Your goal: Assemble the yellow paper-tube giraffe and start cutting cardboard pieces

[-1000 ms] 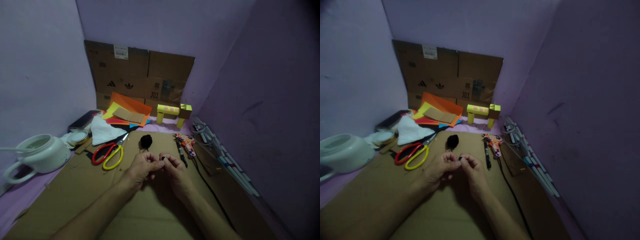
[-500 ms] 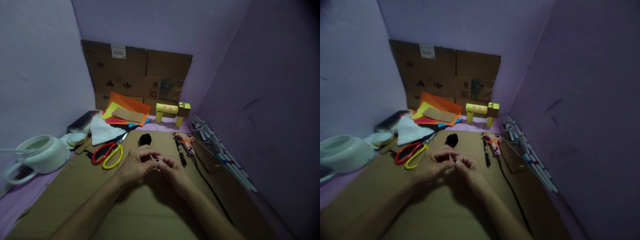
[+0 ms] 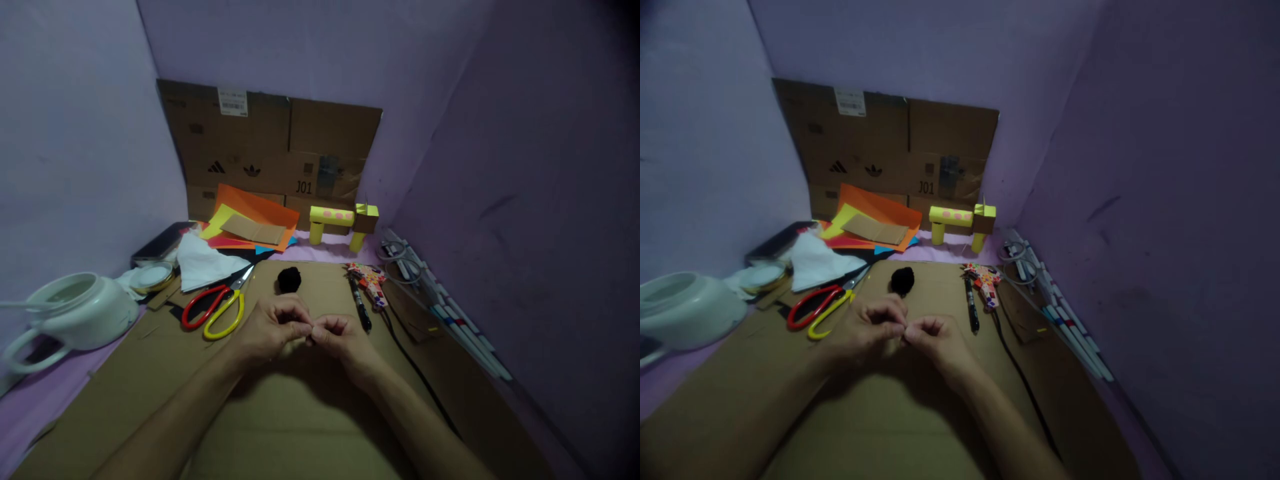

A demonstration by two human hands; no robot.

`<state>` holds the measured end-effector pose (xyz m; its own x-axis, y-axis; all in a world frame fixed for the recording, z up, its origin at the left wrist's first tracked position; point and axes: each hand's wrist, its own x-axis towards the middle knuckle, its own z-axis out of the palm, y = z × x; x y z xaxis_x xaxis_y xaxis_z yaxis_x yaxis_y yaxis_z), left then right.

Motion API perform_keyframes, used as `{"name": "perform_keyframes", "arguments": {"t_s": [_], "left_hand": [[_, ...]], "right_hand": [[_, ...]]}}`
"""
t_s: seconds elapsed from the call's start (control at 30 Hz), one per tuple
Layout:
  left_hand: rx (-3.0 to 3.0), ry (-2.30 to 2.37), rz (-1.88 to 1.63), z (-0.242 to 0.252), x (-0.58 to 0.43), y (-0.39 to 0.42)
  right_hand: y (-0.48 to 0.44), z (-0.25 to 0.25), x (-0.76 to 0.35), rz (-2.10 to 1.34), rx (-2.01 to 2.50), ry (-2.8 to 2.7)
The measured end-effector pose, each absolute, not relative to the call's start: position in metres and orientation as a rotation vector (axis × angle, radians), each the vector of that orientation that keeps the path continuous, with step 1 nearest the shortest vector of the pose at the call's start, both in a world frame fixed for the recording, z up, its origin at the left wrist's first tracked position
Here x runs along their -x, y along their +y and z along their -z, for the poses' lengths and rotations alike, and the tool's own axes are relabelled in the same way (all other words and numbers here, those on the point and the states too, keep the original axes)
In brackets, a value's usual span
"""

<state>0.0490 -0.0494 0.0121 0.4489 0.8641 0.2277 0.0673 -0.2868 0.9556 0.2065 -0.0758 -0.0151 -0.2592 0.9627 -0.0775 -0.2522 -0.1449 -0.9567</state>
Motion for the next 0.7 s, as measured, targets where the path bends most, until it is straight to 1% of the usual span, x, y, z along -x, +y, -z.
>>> {"name": "perform_keyframes", "arguments": {"t_s": [0.3,0.6,0.7], "left_hand": [[-1.642,0.832,-1.028,-0.009,-0.052,-0.049],[-1.459,0.816,-1.063,-0.001,-0.064,-0.048],[-1.288,0.837,-1.077,0.007,-0.067,-0.049]], "right_hand": [[-0.075,0.018,-0.208,-1.586,0.954,-1.134],[-0.072,0.026,-0.211,-1.549,0.924,-1.059],[-0.068,0.025,-0.209,-1.511,0.887,-1.014]]}}
